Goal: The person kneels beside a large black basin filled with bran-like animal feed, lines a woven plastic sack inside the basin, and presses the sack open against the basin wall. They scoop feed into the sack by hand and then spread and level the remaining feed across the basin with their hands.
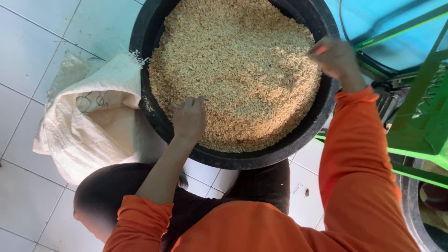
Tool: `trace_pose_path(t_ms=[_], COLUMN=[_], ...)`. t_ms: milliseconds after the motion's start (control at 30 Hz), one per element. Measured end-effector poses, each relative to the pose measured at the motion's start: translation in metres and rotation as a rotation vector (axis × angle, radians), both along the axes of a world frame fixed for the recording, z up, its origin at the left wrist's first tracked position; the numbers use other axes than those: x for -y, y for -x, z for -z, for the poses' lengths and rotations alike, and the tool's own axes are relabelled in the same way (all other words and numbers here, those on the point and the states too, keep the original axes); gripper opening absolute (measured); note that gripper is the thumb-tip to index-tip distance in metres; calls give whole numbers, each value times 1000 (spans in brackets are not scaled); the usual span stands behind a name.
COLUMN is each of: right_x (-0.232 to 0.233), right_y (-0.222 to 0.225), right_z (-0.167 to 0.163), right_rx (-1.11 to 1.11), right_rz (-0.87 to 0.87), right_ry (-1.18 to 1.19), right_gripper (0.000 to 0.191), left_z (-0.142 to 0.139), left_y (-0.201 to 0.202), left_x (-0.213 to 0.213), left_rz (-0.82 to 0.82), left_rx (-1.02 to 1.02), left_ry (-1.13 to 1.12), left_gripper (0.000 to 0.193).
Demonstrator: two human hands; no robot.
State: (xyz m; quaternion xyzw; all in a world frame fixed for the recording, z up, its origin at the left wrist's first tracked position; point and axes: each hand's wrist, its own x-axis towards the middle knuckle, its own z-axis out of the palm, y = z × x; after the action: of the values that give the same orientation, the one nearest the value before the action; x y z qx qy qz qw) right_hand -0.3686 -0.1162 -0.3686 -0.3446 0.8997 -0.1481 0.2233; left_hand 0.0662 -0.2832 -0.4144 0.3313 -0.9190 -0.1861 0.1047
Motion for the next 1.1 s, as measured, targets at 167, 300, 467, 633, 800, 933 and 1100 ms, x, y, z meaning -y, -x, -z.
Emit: trace_pose_path(t_ms=[167,300,467,633,800,933,1100], right_x=[19,45,59,41,57,84,88], right_y=[27,-42,-104,-145,-207,-268,-278], right_z=[11,62,67,44,65,66,49], right_rx=[-626,-24,-93,-326,-131,-225,-113], right_rz=[-28,-199,-261,-406,-474,-559,-410], right_ry=[490,221,312,524,370,572,671], right_gripper=[20,26,22,10,23,18,17], left_z=[16,25,33,35,33,29,24], left_y=[6,6,1,-4,0,5,1], left_x=[-1,0,17,29,20,16,15], left_rz=[-78,-80,-164,-247,-201,-159,-118], left_rx=[-104,-83,-208,-235,-233,-266,-293], left_ry=[145,115,62,-38,68,33,67], left_gripper=[28,17,8,10,16,18,21])
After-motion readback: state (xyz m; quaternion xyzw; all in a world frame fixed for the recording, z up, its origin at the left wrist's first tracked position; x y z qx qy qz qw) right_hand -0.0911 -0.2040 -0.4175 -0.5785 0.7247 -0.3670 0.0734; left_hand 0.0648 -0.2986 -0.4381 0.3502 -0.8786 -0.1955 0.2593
